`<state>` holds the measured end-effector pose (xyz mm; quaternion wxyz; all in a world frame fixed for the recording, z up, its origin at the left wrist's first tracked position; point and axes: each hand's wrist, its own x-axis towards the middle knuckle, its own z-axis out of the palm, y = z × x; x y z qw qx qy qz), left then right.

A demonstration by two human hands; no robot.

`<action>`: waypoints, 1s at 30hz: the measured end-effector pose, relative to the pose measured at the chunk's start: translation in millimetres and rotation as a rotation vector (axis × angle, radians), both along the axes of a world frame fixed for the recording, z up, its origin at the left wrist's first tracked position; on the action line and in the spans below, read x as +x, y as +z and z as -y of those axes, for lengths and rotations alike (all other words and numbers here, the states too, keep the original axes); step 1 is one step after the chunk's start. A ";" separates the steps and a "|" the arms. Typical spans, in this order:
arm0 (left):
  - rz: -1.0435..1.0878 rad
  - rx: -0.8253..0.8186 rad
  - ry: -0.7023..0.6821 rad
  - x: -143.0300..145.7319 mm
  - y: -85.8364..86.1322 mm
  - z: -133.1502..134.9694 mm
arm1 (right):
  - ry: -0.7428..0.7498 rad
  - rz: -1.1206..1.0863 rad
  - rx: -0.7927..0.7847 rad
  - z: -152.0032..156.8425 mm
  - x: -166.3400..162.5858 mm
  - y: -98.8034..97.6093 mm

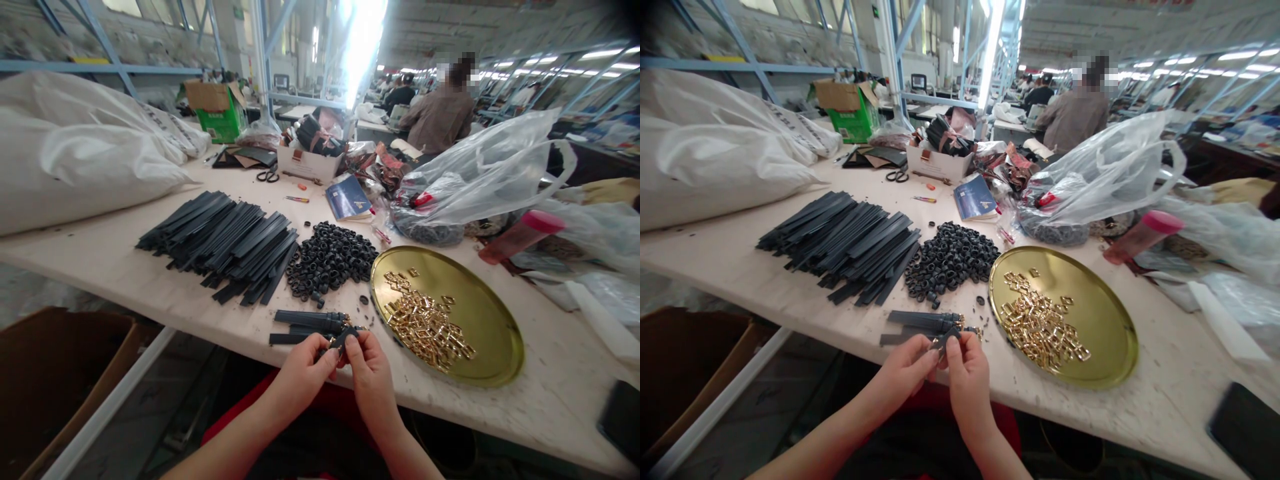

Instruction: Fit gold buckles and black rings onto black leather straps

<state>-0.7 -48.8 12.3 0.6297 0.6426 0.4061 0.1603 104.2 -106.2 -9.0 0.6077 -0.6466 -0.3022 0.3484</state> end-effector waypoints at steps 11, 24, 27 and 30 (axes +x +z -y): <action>0.035 0.021 0.026 2.0 -9.0 5.9 | 0.028 -0.085 -0.013 4.5 4.7 -1.7; 0.063 -0.167 0.003 2.2 -1.1 7.9 | 0.053 -0.066 -0.048 5.1 7.6 4.1; 0.107 -0.210 -0.022 0.5 1.2 7.0 | 0.098 -0.115 -0.058 3.6 10.6 2.1; 0.146 -0.239 -0.031 -1.0 1.9 5.8 | 0.142 -0.284 -0.065 1.5 11.8 -2.3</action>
